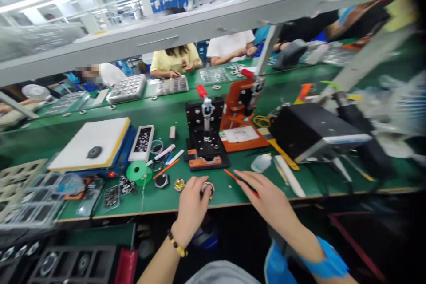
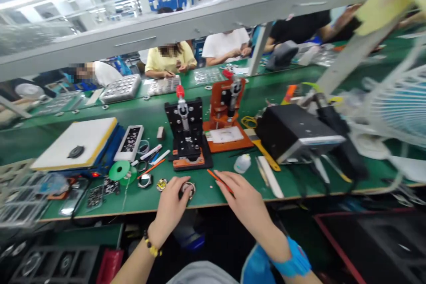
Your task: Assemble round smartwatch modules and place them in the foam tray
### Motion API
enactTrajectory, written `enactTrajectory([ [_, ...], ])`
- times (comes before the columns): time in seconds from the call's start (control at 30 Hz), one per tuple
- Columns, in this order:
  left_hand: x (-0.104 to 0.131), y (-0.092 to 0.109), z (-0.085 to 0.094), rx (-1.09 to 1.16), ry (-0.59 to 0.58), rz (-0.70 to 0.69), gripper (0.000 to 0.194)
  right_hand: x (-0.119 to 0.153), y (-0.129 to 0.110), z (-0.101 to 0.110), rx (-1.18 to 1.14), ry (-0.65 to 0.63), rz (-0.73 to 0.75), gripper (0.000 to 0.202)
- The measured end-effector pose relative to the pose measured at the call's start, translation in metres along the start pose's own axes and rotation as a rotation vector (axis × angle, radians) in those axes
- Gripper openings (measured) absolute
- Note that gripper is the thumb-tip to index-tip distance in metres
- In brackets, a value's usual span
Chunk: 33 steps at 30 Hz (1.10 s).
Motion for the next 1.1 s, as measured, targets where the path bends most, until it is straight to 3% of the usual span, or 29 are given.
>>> enactTrajectory([
  [0.13,0.006,-0.006,0.003,-0.059,-0.016,-0.048,0.032,0.01,0.012,-0.015,0.007,0.022,0.03,0.041],
  [0.23,0.01,-0.006,0.004,-0.039,-0.004,-0.045,0.035,0.017,0.022,-0.009,-0.009,0.052,0.084,0.033],
  [0.43,0.009,-0.008,0.004,0.078,0.044,-0.013,0.04,0.026,0.055,0.04,0.14,0.274,0.063,0.028],
  [0.57,0.012,-0.02,0.0,-0.129,0.012,-0.107,0.042,0.011,0.073,0.079,0.357,0.371,0.067,0.025],
  [0.67,0.012,-0.031,-0.004,-0.27,-0.016,-0.207,0.039,-0.016,0.081,0.095,0.508,0.28,0.122,0.027],
  [0.73,0.012,-0.036,-0.005,-0.322,-0.026,-0.25,0.038,-0.039,0.086,0.094,0.577,0.166,0.164,0.03],
  [0.9,0.012,-0.033,-0.002,-0.388,-0.038,-0.293,0.039,-0.081,0.099,0.069,0.59,-0.04,0.251,0.031],
  [1.1,0.011,-0.027,-0.001,-0.423,-0.047,-0.301,0.039,-0.102,0.11,0.057,0.554,-0.153,0.259,0.024],
])
Point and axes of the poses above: each hand's wrist, its own x-axis away from the middle knuckle, its own z-axis out of the back of the hand, y = z × x, the point moved 1 cm from there along -x, towards the middle knuckle, and after that the axes turned 10 degrees about -z, right-handed, at the moved point
